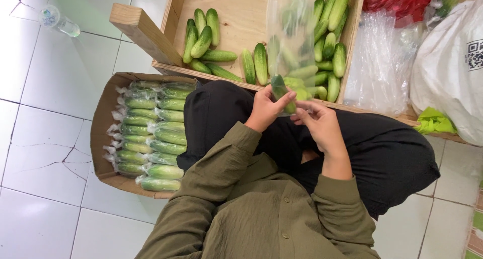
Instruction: The person wipes cucumbers with a green cloth, places each one into a clear plastic bag, ties the bag, and puts the packed cucumbers into a cardboard box.
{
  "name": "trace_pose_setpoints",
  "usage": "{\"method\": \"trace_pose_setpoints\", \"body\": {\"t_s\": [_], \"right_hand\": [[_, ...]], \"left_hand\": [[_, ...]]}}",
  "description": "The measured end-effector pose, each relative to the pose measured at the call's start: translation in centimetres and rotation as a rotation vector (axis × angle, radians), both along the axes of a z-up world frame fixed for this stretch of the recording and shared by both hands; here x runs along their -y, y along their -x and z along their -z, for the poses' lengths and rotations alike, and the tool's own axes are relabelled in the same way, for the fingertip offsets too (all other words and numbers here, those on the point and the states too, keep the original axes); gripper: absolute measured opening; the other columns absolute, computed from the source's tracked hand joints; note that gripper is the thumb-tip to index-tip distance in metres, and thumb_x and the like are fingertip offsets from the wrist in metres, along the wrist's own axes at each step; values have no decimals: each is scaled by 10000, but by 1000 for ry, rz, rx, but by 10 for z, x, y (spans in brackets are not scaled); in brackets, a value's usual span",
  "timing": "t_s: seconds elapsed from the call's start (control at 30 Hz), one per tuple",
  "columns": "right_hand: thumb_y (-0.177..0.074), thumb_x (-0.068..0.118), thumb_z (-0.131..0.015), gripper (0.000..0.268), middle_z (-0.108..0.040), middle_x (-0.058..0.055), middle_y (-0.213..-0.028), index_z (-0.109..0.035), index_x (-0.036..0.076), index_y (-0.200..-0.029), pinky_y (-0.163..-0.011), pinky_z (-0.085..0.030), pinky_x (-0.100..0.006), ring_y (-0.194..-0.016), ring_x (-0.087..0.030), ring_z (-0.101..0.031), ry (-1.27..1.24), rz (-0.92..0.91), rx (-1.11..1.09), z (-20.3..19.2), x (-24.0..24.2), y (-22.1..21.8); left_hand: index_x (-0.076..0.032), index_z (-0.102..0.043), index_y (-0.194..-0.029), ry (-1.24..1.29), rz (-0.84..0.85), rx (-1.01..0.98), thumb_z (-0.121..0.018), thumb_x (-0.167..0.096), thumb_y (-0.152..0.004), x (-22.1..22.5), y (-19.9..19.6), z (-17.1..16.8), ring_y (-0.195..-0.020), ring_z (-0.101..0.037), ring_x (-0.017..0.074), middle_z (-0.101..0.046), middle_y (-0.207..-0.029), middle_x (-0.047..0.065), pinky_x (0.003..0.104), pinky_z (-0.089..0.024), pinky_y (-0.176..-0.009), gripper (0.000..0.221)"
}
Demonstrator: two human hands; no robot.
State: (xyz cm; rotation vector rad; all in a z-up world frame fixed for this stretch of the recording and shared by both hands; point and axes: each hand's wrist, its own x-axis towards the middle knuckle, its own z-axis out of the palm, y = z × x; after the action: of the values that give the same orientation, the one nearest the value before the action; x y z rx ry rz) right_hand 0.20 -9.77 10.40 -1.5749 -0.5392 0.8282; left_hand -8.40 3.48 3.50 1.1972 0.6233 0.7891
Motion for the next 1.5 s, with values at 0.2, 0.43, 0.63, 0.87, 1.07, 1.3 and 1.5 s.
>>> {"method": "trace_pose_setpoints", "body": {"t_s": [0.2, 0.43, 0.63, 0.87, 1.07, 1.3, 1.5], "right_hand": [[-901, -2, -789, 160, -724, -210, -818, -729, -76, -1030, -624, -659, -366, -694, -282, -762, -156, 110, -260, 45, 1, -5], [-868, -11, -807, 102, -668, -182, -679, -726, -48, -918, -534, -596, -313, -565, -251, -708, -139, 47, -329, 59, 4, -11], [-805, -43, -851, 153, -663, -174, -640, -712, -55, -868, -507, -569, -296, -539, -231, -691, -64, -38, -265, 43, -6, 4], [-901, 74, -832, 162, -725, -170, -757, -763, -38, -995, -615, -633, -312, -670, -198, -731, -53, 34, -171, 55, -1, -8], [-910, 52, -809, 165, -717, -202, -749, -768, -68, -1016, -604, -646, -314, -657, -222, -724, -64, 54, -191, 48, 3, -8], [-865, 14, -843, 229, -728, -189, -885, -759, -69, -1061, -600, -649, -326, -736, -216, -740, -180, 46, -56, 43, -3, -4], [-932, 41, -810, 198, -695, -160, -963, -764, -59, -1097, -582, -619, -330, -810, -151, -671, -267, 165, 100, 46, -11, 10]], "left_hand": [[-80, -778, -942, -54, 67, 136, -913, -198, -820, 1, 8, -6, -744, -658, 63, -747, -743, 67, 238, -538, -656, 217], [-54, -720, -1037, -24, 228, 339, -798, -301, -947, 2, 22, -51, -835, -713, 87, -760, -801, 97, 260, -561, -750, 274], [-84, -705, -1207, -54, 37, 268, -799, -238, -956, 12, 12, -42, -897, -701, 102, -761, -918, 91, 268, -568, -753, 310], [33, -572, -1345, 121, 70, 433, -659, -131, -1055, 4, 10, -34, -963, -758, 326, -748, -1073, 280, 413, -622, -827, 345], [35, -528, -1415, 172, 93, 495, -600, -152, -1089, 2, 8, -26, -1036, -731, 398, -720, -1141, 320, 506, -613, -866, 382], [51, -520, -1390, 219, 72, 513, -577, -187, -1103, -6, 6, -16, -1036, -716, 453, -706, -1133, 350, 563, -609, -859, 377], [21, -475, -1423, 224, 59, 511, -599, -256, -1093, -6, 8, -23, -1043, -712, 457, -704, -1137, 351, 569, -601, -881, 448]]}}
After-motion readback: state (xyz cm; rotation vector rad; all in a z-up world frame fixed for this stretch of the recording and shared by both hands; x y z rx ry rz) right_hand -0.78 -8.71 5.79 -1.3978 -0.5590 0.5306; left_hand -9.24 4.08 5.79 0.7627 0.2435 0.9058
